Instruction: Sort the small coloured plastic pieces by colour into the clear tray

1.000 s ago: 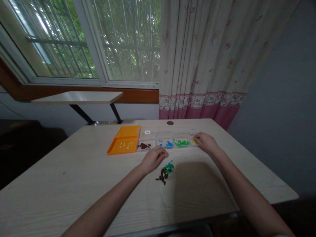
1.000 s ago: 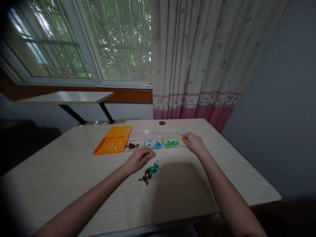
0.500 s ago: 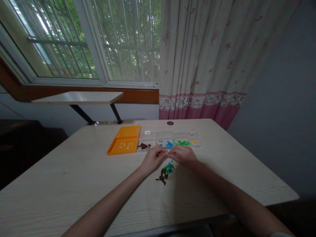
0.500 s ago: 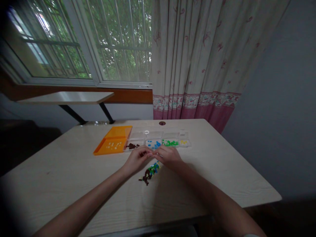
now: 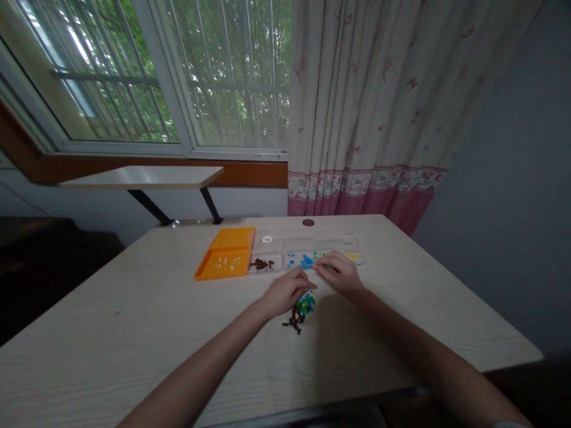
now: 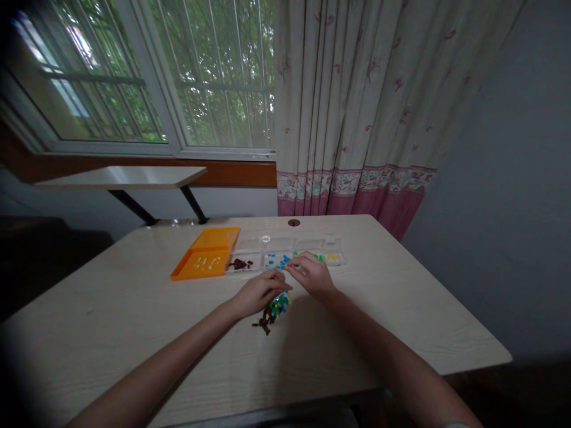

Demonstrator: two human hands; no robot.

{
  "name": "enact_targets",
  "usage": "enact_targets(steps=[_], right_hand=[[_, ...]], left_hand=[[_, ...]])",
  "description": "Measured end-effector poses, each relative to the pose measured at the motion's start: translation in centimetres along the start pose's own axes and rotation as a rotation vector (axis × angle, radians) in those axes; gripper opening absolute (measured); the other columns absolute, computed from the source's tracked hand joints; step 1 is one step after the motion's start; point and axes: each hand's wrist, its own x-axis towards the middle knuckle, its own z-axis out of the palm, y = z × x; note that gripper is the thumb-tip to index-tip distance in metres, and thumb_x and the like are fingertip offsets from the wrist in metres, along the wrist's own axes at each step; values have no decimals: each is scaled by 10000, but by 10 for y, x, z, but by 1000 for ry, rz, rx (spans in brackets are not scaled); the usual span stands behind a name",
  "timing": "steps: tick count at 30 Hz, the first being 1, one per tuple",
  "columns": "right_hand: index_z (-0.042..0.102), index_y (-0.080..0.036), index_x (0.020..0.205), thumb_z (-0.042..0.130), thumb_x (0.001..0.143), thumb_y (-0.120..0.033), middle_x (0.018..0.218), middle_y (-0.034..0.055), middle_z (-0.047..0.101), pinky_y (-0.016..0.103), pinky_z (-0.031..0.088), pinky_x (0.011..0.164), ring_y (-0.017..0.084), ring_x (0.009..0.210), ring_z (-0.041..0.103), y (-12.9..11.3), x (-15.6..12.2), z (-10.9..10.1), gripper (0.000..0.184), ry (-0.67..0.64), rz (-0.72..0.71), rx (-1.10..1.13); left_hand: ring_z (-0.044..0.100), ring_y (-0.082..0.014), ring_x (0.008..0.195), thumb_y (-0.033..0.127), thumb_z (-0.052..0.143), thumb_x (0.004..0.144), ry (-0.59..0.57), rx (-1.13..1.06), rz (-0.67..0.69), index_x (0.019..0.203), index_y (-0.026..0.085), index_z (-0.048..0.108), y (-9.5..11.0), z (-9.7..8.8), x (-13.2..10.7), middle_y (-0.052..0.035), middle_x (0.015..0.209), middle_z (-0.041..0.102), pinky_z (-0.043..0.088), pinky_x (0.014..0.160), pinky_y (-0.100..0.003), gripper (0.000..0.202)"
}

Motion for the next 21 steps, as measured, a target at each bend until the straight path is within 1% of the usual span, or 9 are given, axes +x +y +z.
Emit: enact_targets(steps=[2, 6, 10, 13, 16, 19, 21], right_hand=[[629, -187, 753, 610, 766, -207, 691, 25, 627, 222, 475, 601, 118, 649, 578, -2, 2, 0, 31, 25, -9, 7], [632, -186, 750, 613, 762, -195, 690, 25, 633, 222, 475, 593, 118, 647, 580, -4, 3, -1, 24, 45, -15, 17], [634, -186, 749, 605, 773, -209, 683, 26, 634, 225, 474, 592, 120, 644, 578, -5, 1, 1, 44, 56, -13, 21], [640, -191, 743, 598, 783, -256, 689, 27, 630, 227, 472, 589, 122, 643, 576, -3, 1, -1, 88, 40, 11, 4], [654, -199, 785, 562, 809, -300, 749, 36, 631, 229, 474, 629, 129, 697, 585, 8, 4, -14, 139, -59, 41, -66], [659, -203, 858, 518, 836, -297, 836, 47, 630, 239, 460, 704, 139, 774, 591, 31, 6, -41, 172, -223, 86, -227], [661, -204, 877, 500, 842, -290, 858, 46, 629, 242, 446, 719, 146, 792, 590, 50, 5, -61, 186, -328, 168, -354]], left_hand=[[523, -145, 920, 213, 464, 847, -25, 47, -4, 1004, 271, 642, 0, 1, 0, -34, 972, 554, 412, 812, -243, 245], [519, -150, 930, 213, 472, 840, -51, 81, -8, 975, 245, 648, 1, 1, 1, -35, 970, 556, 409, 817, -236, 224], [524, -152, 917, 194, 463, 838, -35, 65, -13, 946, 213, 649, 0, 1, 2, -40, 933, 570, 410, 818, -235, 216], [531, -153, 902, 177, 456, 834, -25, 58, -13, 929, 203, 648, -2, 3, 2, -44, 922, 579, 411, 818, -241, 215], [535, -154, 892, 187, 451, 838, -20, 63, -16, 907, 196, 644, -3, 3, 1, -48, 915, 588, 412, 811, -247, 205], [536, -157, 890, 209, 448, 844, -18, 84, -28, 888, 190, 639, -4, 1, 0, -51, 899, 595, 413, 801, -248, 197], [536, -157, 885, 224, 444, 848, -22, 105, -35, 890, 190, 638, -3, -1, -1, -53, 896, 595, 414, 791, -247, 200]])
